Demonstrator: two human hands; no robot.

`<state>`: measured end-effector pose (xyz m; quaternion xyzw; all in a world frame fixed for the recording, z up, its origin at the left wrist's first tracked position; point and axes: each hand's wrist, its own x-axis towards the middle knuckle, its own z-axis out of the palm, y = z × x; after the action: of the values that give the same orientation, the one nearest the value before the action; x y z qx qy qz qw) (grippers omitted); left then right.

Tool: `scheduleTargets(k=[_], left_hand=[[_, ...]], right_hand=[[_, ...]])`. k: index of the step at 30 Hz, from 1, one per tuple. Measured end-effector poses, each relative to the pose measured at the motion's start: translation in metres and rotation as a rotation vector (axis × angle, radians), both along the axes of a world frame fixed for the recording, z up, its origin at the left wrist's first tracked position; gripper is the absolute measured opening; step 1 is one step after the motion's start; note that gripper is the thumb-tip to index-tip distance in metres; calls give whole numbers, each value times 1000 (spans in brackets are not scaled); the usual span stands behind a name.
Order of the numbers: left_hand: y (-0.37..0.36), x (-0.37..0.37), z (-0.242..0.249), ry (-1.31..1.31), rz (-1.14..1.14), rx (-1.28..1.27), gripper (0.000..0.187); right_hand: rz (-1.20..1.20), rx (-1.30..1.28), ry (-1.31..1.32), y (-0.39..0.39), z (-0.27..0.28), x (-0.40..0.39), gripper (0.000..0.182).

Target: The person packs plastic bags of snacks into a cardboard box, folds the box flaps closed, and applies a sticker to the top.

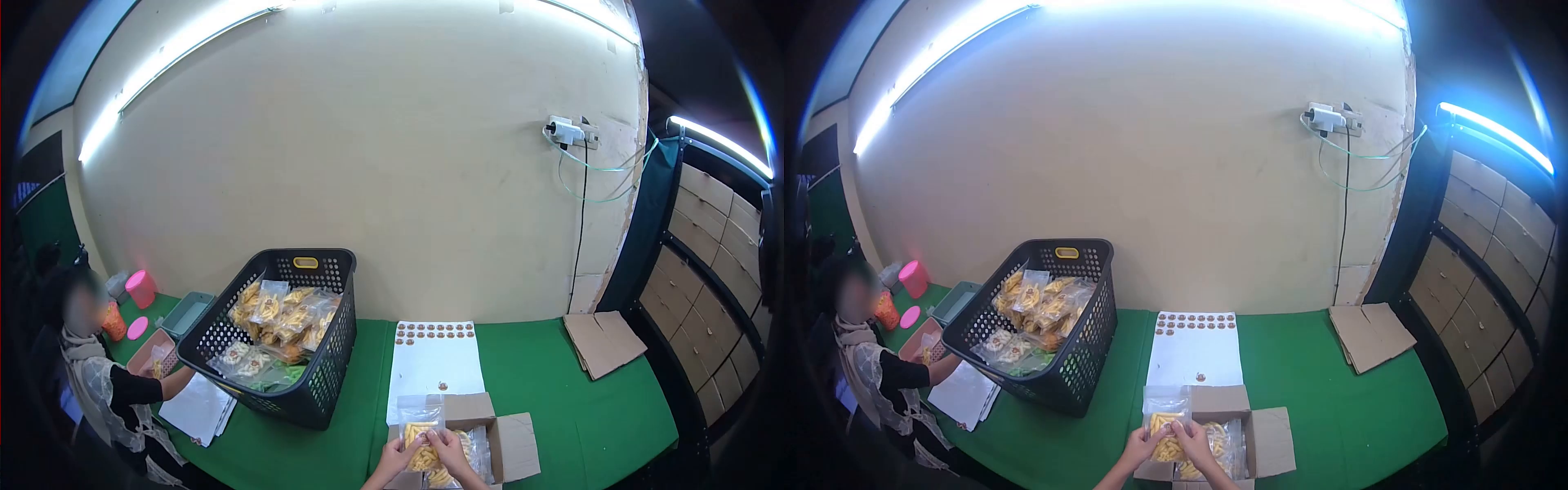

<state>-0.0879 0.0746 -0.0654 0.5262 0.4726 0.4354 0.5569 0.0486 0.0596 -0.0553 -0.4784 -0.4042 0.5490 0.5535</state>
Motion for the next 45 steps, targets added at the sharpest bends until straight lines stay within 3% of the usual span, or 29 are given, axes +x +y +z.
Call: scheduleTargets(k=[1, 10, 13, 16, 20, 22, 28, 31, 37, 38, 41, 44, 45], left_hand=[[1, 3, 5, -76, 22, -5, 26], [6, -9, -1, 164, -60, 91, 25], [3, -16, 3, 168, -127, -43, 26], [0, -18, -6, 50, -134, -30, 27], [5, -30, -35, 141, -136, 1, 30], [-4, -32, 4, 85, -146, 3, 30], [-15, -38, 17, 195, 69, 224, 25], [-13, -41, 4, 125, 88, 204, 24], [-13, -44, -22, 3, 102, 148, 23], [-14, -45, -27, 10, 102, 135, 23], [-18, -49, -24, 59, 98, 79, 23], [-19, -54, -25, 150, 90, 29, 25], [-24, -53, -5, 172, 98, 40, 25]], right_hand=[[41, -30, -36, 2, 1, 3, 20], [165, 11, -57, -3, -13, 8, 25], [192, 0, -43, -8, -1, 8, 24], [231, -10, -77, -9, -10, 11, 22], [181, -5, 4, -9, -15, 1, 23], [166, -33, 93, -7, -12, -6, 27], [226, 37, 73, -6, 4, -28, 31], [254, 60, -34, -2, -2, -28, 31], [178, 35, 40, -12, 14, -35, 20], [220, 5, -26, -10, -1, -31, 27], [141, 17, 61, -15, 6, -39, 20], [193, -5, -59, -18, 6, -36, 20], [207, -4, -52, -19, 5, -37, 21]])
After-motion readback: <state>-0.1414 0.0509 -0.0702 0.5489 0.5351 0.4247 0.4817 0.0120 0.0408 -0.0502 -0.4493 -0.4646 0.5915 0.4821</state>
